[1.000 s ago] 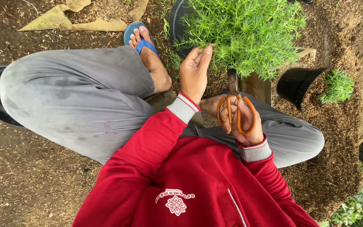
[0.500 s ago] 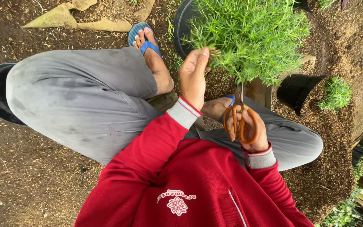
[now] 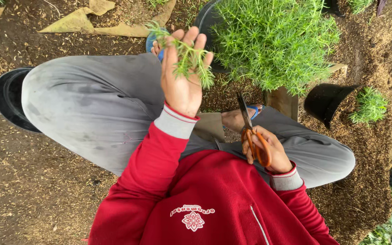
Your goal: The person squats on the ground and uses orange-handled scissors to trim the tops of small green plants in black pots. The person cuts the foliage into small bunches and places them into a square container filled with soil.
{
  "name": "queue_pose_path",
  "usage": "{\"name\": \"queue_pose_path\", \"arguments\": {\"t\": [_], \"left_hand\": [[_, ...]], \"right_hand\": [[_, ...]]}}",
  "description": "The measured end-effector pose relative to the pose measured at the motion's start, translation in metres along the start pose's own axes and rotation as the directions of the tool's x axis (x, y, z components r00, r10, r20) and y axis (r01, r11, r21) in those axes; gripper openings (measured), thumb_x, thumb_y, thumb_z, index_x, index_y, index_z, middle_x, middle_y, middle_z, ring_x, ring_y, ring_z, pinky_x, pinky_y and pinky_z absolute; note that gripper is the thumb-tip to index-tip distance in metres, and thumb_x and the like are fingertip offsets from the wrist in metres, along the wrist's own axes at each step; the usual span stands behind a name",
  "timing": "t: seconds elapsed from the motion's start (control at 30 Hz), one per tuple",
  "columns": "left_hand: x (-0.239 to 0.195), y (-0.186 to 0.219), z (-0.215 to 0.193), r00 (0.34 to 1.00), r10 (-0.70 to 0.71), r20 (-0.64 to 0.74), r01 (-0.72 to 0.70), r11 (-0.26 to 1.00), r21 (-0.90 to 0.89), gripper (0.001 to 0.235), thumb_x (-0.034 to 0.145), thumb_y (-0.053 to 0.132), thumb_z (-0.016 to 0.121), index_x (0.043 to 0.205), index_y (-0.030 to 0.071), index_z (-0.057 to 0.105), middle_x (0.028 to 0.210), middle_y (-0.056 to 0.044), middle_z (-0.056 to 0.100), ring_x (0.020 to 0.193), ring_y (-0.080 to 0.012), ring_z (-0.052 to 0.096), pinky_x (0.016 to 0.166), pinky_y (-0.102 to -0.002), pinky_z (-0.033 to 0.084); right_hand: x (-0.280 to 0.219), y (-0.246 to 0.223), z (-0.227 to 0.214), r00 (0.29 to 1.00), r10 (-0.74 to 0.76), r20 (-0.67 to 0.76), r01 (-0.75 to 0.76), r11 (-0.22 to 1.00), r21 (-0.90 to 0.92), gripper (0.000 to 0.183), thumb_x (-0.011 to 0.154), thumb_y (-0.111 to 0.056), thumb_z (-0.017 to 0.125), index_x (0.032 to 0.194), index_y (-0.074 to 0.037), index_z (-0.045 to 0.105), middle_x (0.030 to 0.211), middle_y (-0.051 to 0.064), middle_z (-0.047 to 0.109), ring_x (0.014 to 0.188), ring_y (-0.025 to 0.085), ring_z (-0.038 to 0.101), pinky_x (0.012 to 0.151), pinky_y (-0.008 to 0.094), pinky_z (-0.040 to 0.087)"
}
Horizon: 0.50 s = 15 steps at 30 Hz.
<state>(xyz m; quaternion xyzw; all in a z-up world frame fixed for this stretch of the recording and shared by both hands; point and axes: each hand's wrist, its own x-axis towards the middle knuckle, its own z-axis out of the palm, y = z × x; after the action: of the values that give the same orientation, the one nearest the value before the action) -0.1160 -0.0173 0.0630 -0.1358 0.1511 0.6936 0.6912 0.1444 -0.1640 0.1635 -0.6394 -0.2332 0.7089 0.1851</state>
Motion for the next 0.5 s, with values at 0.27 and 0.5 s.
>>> {"name": "queue_pose_path", "arguments": {"t": [0.27,0.5], "left_hand": [[-0.007,-0.012,-0.004,0.964,-0.187,0.190,0.202,0.977,-0.062,0.041,0.117,0.030,0.043,0.150,0.006,0.048,0.166,-0.017,0.042,0.158,-0.0313,0.036,0.124,-0.057,0.041],[-0.036,-0.013,0.002,0.970,-0.225,0.089,0.209,0.965,0.160,0.043,0.116,0.029,0.040,0.148,0.001,0.049,0.164,-0.019,0.042,0.157,-0.0291,0.036,0.124,-0.052,0.040]], "right_hand": [[0.091,0.024,-0.001,0.905,-0.419,0.075,0.031,-0.111,-0.993,0.030,0.095,-0.036,0.071,0.097,-0.006,0.068,0.081,0.022,0.071,0.068,0.040,0.070,0.056,0.050,0.054],[0.092,0.028,-0.012,0.906,-0.407,-0.118,0.108,0.491,-0.864,0.061,0.079,-0.033,0.089,0.111,0.002,0.052,0.089,0.015,0.075,0.076,0.030,0.077,0.063,0.042,0.060]]}}
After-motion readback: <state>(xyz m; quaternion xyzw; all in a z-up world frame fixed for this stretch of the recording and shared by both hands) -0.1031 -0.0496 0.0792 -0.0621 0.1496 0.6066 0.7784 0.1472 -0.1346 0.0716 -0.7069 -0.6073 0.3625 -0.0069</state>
